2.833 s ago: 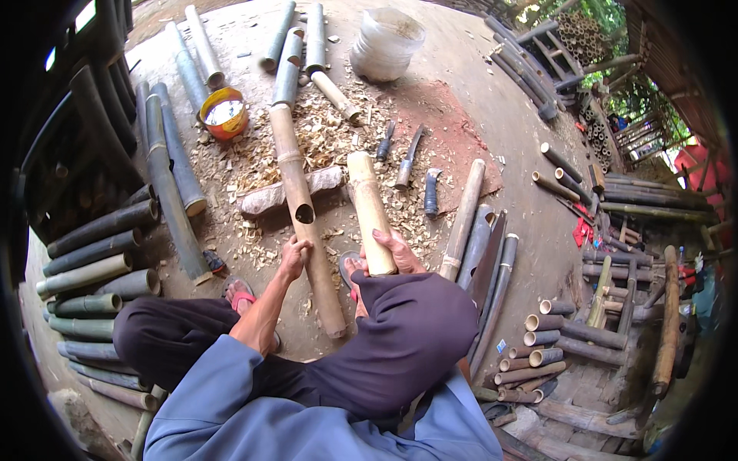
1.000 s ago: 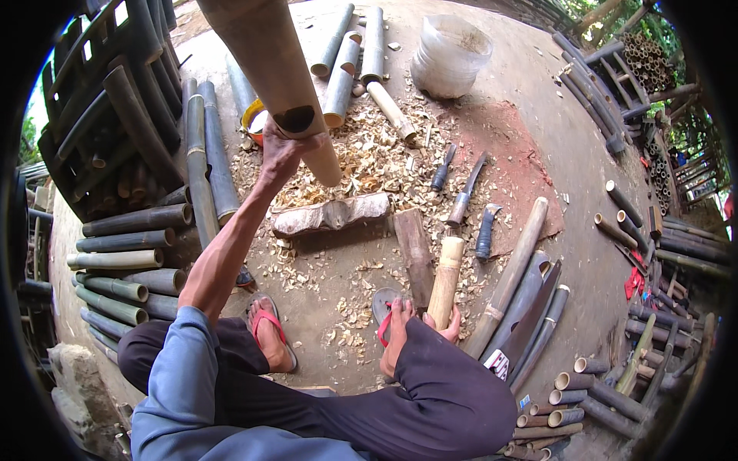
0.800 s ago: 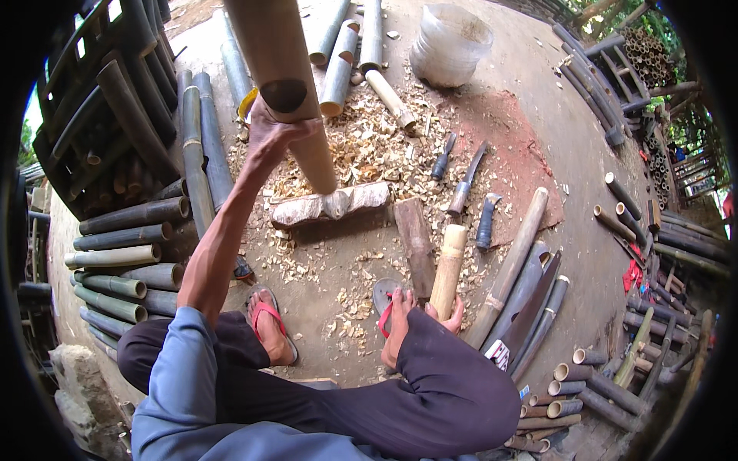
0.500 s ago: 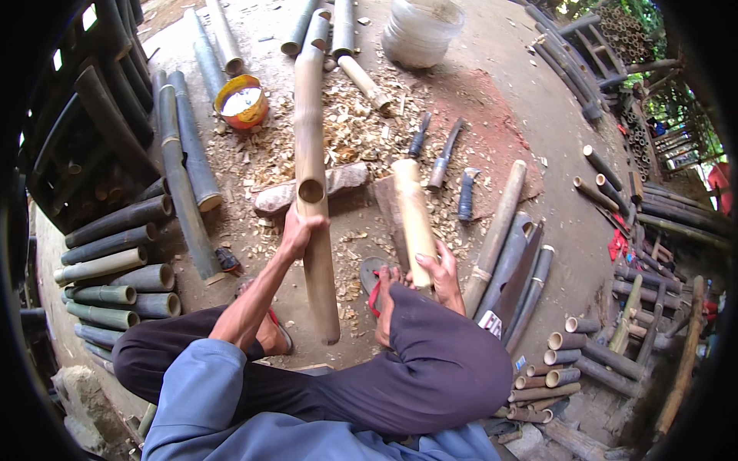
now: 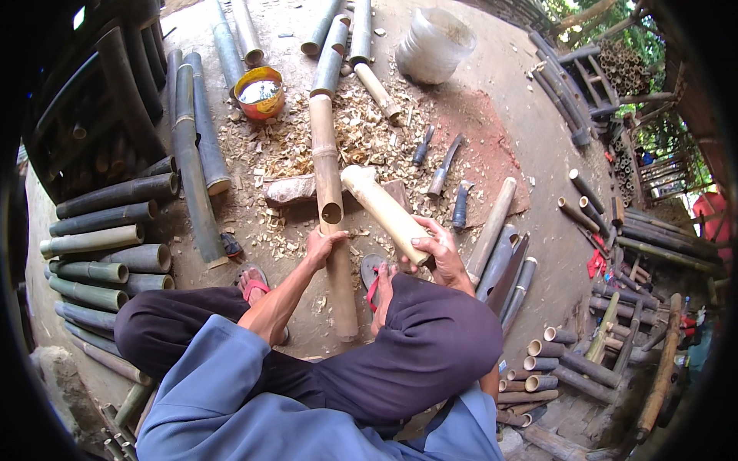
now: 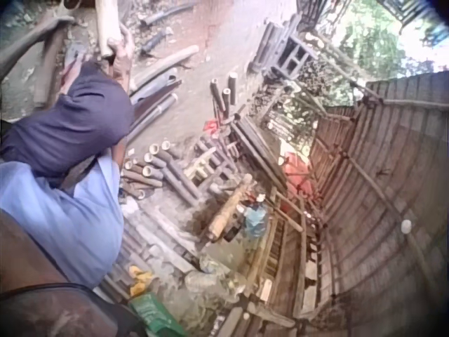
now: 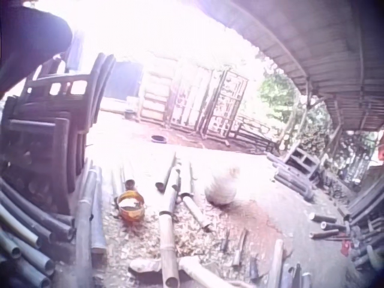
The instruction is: The person carves and fits bamboo pieces together, using a knife to shave the surface and a wooden mallet to drive segments into pre-cut holes, while also using a tape measure to check lengths.
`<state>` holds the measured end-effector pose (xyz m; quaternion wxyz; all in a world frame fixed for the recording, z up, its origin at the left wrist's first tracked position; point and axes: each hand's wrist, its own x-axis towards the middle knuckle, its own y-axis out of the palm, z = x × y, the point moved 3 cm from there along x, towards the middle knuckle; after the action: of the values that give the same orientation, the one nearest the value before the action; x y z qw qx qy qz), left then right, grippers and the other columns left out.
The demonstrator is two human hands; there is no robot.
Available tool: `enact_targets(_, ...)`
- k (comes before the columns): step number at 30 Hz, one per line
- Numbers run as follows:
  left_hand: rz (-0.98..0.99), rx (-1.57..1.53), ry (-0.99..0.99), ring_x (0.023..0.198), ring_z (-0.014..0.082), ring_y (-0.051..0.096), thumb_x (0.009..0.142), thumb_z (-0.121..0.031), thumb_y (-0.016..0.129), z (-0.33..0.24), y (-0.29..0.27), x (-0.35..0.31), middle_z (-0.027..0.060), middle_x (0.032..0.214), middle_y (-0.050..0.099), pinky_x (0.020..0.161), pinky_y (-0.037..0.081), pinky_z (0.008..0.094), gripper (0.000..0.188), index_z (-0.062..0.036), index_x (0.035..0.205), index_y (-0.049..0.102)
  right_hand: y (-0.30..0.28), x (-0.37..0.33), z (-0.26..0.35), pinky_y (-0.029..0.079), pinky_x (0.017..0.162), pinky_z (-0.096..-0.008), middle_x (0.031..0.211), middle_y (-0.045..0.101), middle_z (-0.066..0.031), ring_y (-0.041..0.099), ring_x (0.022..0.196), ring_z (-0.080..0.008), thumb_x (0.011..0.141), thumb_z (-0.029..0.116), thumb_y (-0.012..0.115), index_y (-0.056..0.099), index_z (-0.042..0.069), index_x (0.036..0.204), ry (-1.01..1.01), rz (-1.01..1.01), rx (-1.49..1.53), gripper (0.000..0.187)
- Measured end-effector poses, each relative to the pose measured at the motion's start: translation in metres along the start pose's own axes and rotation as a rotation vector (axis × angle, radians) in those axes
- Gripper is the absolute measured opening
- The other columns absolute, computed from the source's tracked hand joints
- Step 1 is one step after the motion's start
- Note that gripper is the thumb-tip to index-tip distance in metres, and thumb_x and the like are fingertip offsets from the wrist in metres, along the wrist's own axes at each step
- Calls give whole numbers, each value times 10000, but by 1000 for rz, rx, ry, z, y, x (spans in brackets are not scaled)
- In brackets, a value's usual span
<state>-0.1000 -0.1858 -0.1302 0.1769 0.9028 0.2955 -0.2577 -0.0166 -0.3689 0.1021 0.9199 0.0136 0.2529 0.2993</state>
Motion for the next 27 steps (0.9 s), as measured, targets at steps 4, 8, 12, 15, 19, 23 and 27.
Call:
enact_targets(4, 1, 115, -1, 793, 241, 646, 544, -269, 839, 5, 7, 8, 139, 866, 662, 715, 523, 373, 598, 19, 989, 561, 2, -33, 31, 498, 429, -273, 966, 577, -188, 626, 610, -209, 722, 128, 632, 383, -54, 1279, -74, -113, -87, 636)
enact_targets(8, -194, 103, 37, 809, 264, 645, 534, -287, 852, 8, -5, 17, 158, 867, 658, 733, 524, 379, 578, 25, 933, 574, 11, -48, 54, 498, 426, -279, 932, 590, -185, 628, 602, -210, 739, 128, 612, 400, -52, 1226, -172, -213, -212, 560)
enact_targets(12, 20, 61, -17, 793, 228, 648, 520, -250, 869, -1, 24, 3, 153, 888, 659, 720, 530, 360, 582, 17, 943, 571, 19, -37, 72, 474, 435, -264, 859, 601, -154, 611, 595, -163, 746, 163, 629, 460, -51, 1171, -177, -218, -556, 504)
enact_targets(15, 6, 128, -31, 750, 192, 659, 527, -234, 874, 3, 15, 13, 128, 850, 680, 687, 534, 337, 507, 4, 896, 620, 53, 15, 85, 455, 459, -245, 824, 606, -123, 591, 589, -135, 757, 199, 638, 520, -37, 1138, -247, -116, -651, 464)
enact_targets(19, -24, 119, 6, 739, 180, 665, 543, -231, 864, 17, -10, 28, 120, 837, 687, 694, 535, 333, 480, -6, 903, 640, 129, 111, 112, 508, 502, -258, 878, 614, -157, 619, 654, -150, 782, 249, 653, 534, -2, 1033, -523, -49, -868, 375)
enact_targets(23, 26, 46, 42, 759, 174, 660, 570, -218, 851, 8, -3, 13, 102, 881, 686, 713, 536, 323, 499, -10, 969, 635, 182, 209, 138, 569, 545, -310, 919, 644, -232, 653, 709, -221, 805, 244, 636, 527, 26, 1046, -741, 29, -1138, 343)
enact_targets(27, 0, 96, 16, 810, 173, 653, 603, -183, 834, -4, -1, -1, 110, 920, 680, 747, 529, 320, 524, 8, 1034, 606, 225, 302, 131, 585, 679, -392, 936, 629, -277, 664, 801, -308, 801, 254, 680, 536, -16, 1101, -811, 75, -1227, 428)
